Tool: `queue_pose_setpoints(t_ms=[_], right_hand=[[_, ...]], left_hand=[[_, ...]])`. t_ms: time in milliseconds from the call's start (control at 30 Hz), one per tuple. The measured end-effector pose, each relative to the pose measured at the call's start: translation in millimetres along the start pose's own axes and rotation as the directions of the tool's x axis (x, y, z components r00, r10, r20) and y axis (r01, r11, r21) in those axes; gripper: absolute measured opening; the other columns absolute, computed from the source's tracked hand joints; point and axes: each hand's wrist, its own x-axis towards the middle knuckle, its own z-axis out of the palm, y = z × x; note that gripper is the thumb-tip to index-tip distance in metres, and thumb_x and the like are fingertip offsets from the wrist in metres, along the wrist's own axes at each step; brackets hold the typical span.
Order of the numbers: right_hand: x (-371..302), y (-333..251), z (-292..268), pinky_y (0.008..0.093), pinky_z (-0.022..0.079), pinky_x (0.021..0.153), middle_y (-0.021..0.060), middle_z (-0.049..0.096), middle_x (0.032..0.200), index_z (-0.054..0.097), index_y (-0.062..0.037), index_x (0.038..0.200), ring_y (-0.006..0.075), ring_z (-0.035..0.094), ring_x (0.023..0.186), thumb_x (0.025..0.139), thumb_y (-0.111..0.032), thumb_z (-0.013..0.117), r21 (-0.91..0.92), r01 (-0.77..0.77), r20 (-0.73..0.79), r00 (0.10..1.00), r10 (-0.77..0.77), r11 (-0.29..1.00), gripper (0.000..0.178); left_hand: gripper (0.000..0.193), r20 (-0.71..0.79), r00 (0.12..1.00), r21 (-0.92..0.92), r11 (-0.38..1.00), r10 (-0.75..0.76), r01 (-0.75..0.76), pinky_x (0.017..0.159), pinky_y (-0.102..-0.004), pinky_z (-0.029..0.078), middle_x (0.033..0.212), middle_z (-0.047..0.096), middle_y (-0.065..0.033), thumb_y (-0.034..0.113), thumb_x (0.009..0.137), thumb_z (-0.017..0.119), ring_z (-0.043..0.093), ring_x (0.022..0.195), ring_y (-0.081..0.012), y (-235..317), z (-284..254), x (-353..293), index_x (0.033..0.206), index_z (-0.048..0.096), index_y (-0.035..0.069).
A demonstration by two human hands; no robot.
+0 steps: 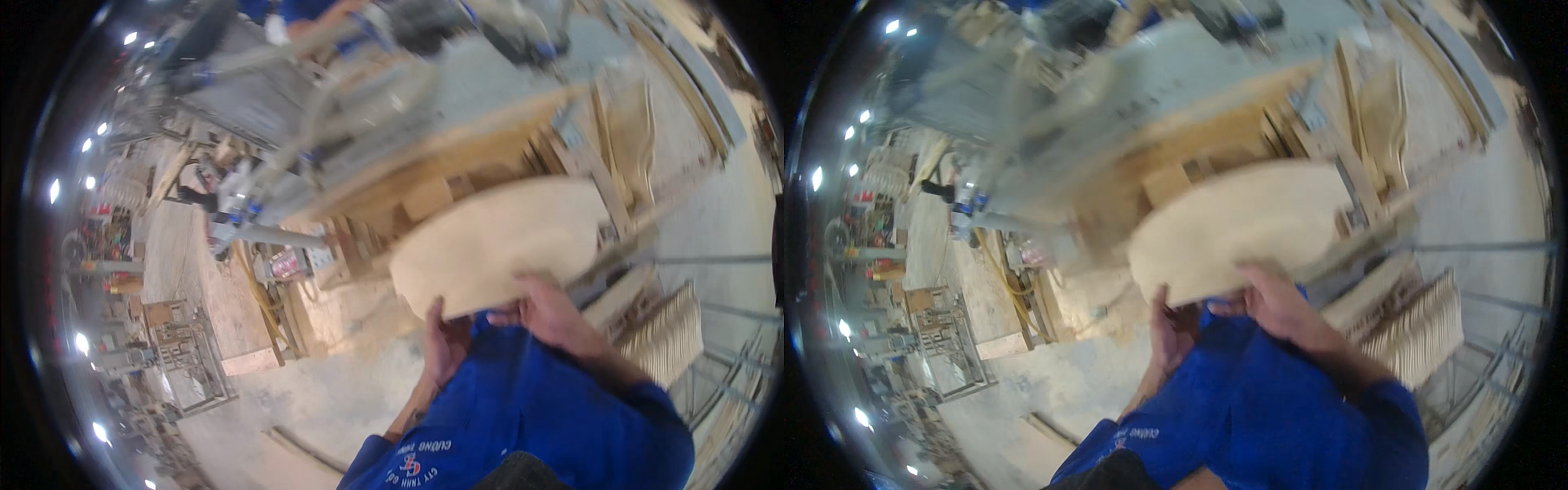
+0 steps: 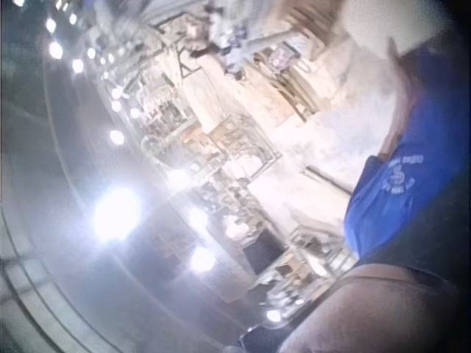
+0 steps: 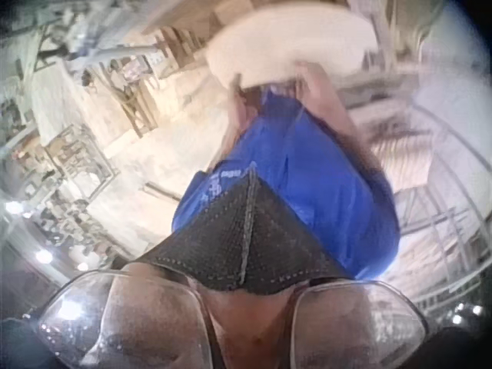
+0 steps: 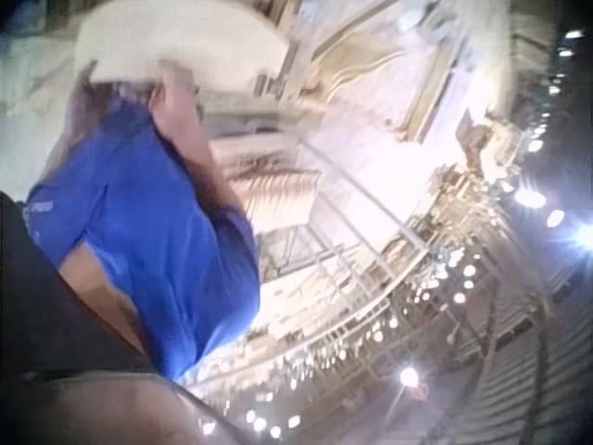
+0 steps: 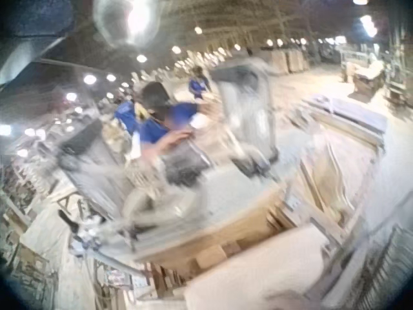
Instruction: The person repeatedly hammers a curved wooden piece against a jig to shape it. They rotate the piece and strike it multiple times with a hammer, then place it aside and pick up another piece to continue the process.
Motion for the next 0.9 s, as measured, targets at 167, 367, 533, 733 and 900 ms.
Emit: queue_pose_setpoints(t_ms=[167, 367, 533, 733, 900], right_hand=[[43.8, 4.2, 23.3, 0.0419, 0.057, 0.095, 0.0110, 0.065, 0.122, 0.055, -0.0042, 0.125, 0.0247, 0.067, 0.109, 0.099, -0.013, 0.056, 0.136, 0.222, -0.167, 0.966, -0.198, 0.966, 0.028], [61.7, 15.2, 38.8, 0.0416, 0.056, 0.097, 0.0117, 0.063, 0.124, 0.053, -0.0026, 0.126, 0.0246, 0.066, 0.112, 0.098, -0.009, 0.057, 0.214, 0.333, -0.147, 0.940, -0.307, 0.918, 0.028], [67.0, 9.1, 27.8, 0.0466, 0.055, 0.101, 0.0146, 0.059, 0.130, 0.047, -0.0019, 0.132, 0.0287, 0.065, 0.115, 0.102, -0.013, 0.052, 0.161, 0.371, -0.099, 0.928, -0.359, 0.915, 0.032], [109.9, -8.6, 8.7, 0.0480, 0.056, 0.099, 0.0172, 0.058, 0.132, 0.043, -0.0019, 0.135, 0.0314, 0.066, 0.114, 0.103, -0.014, 0.049, 0.123, 0.459, -0.016, 0.888, -0.460, 0.880, 0.035], [132.9, -23.7, -11.8, 0.0483, 0.056, 0.098, 0.0171, 0.060, 0.129, 0.044, -0.0020, 0.133, 0.0321, 0.067, 0.111, 0.103, -0.016, 0.050, 0.124, 0.442, -0.023, 0.896, -0.443, 0.888, 0.034]], left_hand=[[0.042, -0.014, 0.961, 0.078, 0.958, 0.277, -0.275, 0.087, -0.0339, 0.051, 0.125, 0.062, -0.0106, 0.029, 0.104, 0.053, 0.061, 0.106, -0.0200, 10.7, 7.0, 11.6, 0.135, 0.047, 0.003], [0.050, 0.069, 0.917, 0.167, 0.902, 0.393, -0.399, 0.083, -0.0347, 0.053, 0.134, 0.054, -0.0110, 0.032, 0.103, 0.054, 0.059, 0.111, -0.0217, 22.9, 3.4, 41.8, 0.140, 0.040, 0.003], [0.050, 0.135, 0.932, 0.181, 0.916, 0.337, -0.358, 0.096, -0.0350, 0.051, 0.135, 0.053, -0.0115, 0.031, 0.103, 0.054, 0.056, 0.119, -0.0227, 16.7, -1.5, 35.6, 0.140, 0.041, 0.001], [0.044, 0.122, 0.864, 0.204, 0.840, 0.488, -0.503, 0.110, -0.0330, 0.045, 0.132, 0.053, -0.0108, 0.024, 0.102, 0.058, 0.051, 0.125, -0.0216, 8.8, -4.7, 93.2, 0.135, 0.044, -0.001], [0.039, 0.176, 0.860, 0.264, 0.819, 0.478, -0.509, 0.107, -0.0315, 0.048, 0.131, 0.054, -0.0093, 0.023, 0.101, 0.059, 0.054, 0.121, -0.0203, 7.2, -6.9, 138.3, 0.131, 0.048, 0.000]])
